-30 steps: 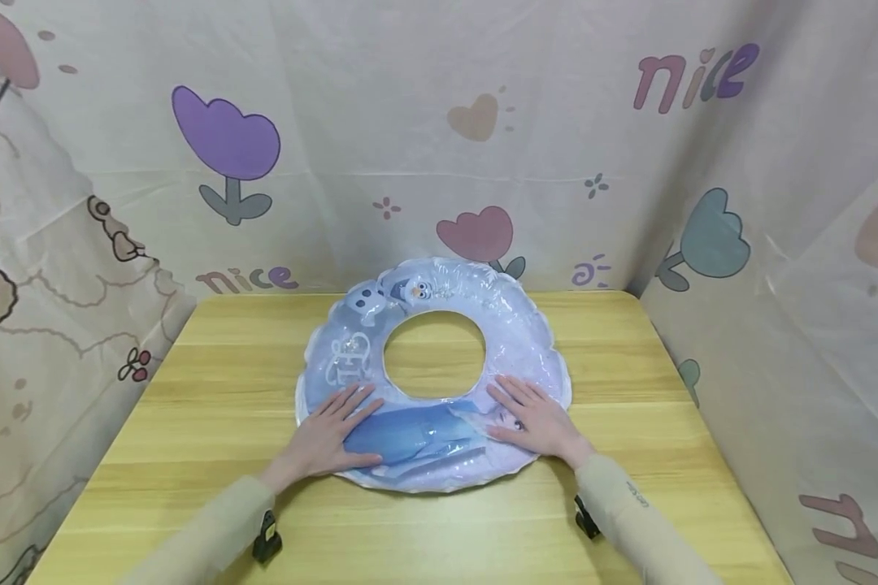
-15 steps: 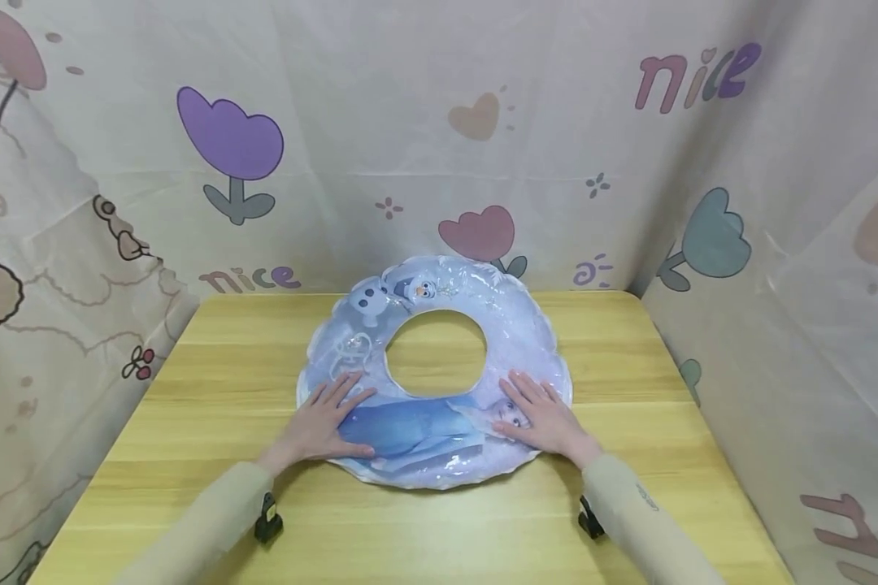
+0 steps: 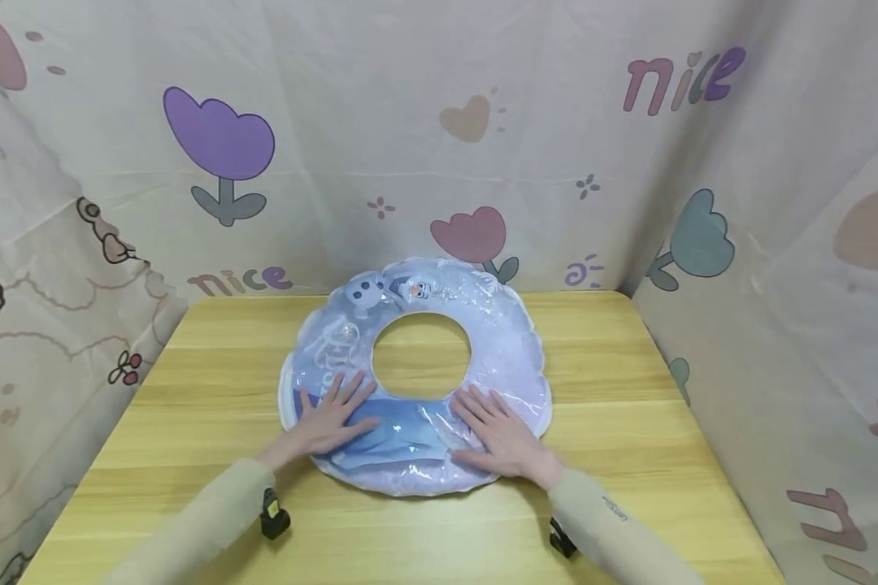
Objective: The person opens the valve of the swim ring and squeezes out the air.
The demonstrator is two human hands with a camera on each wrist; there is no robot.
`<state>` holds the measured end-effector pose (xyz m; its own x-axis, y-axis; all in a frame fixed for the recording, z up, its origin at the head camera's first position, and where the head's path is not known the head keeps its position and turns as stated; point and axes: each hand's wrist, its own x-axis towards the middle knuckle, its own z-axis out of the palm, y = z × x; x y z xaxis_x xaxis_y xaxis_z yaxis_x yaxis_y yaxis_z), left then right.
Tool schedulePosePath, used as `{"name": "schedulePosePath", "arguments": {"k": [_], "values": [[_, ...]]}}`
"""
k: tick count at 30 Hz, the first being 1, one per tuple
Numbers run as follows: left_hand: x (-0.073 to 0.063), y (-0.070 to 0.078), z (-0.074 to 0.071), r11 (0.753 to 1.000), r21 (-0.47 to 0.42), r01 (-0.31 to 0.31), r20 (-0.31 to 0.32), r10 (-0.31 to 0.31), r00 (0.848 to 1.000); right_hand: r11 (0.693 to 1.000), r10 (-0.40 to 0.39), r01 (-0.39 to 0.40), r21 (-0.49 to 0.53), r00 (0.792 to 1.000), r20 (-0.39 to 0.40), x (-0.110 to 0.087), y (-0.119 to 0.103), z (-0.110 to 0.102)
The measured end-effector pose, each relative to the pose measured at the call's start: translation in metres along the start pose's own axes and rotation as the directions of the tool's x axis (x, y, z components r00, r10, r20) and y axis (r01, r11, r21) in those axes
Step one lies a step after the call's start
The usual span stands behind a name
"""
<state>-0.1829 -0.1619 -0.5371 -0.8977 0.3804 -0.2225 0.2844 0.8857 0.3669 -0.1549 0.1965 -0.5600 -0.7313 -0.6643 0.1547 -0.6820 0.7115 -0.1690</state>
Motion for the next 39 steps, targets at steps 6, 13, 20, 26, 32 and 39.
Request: {"name": "schedulePosePath", "arguments": {"k": [6, 13, 20, 26, 32, 39], "values": [[0.006, 0.037, 0.025, 0.99, -0.032, 0.14, -0.111, -0.142, 0.984, 0.999, 0.033, -0.032, -0.033, 0.999, 0.026, 0.012, -0.009, 0.009], [0.006, 0.036, 0.038, 0.992, 0.098, 0.073, -0.185, -0.054, 0.981, 1.0, 0.019, -0.019, -0.021, 1.0, 0.009, 0.012, -0.015, 0.011], [0.003, 0.008, 0.036, 0.984, 0.175, -0.041, -0.188, 0.075, 0.979, 0.996, 0.025, -0.028, -0.084, 0.999, -0.037, 0.014, 0.013, 0.005], [-0.004, -0.003, 0.029, 0.975, 0.206, -0.079, -0.189, 0.119, 0.975, 0.991, 0.133, -0.133, -0.005, 0.991, 0.017, 0.022, 0.036, -0.002], [-0.009, -0.019, 0.027, 0.961, 0.26, -0.097, -0.26, 0.166, 0.951, 0.974, 0.216, -0.221, 0.06, 0.973, 0.077, 0.027, 0.051, -0.007], [-0.015, -0.033, 0.025, 0.967, 0.22, -0.128, -0.299, 0.191, 0.935, 0.962, 0.257, -0.259, 0.092, 0.966, 0.026, 0.019, 0.053, 0.0]]}}
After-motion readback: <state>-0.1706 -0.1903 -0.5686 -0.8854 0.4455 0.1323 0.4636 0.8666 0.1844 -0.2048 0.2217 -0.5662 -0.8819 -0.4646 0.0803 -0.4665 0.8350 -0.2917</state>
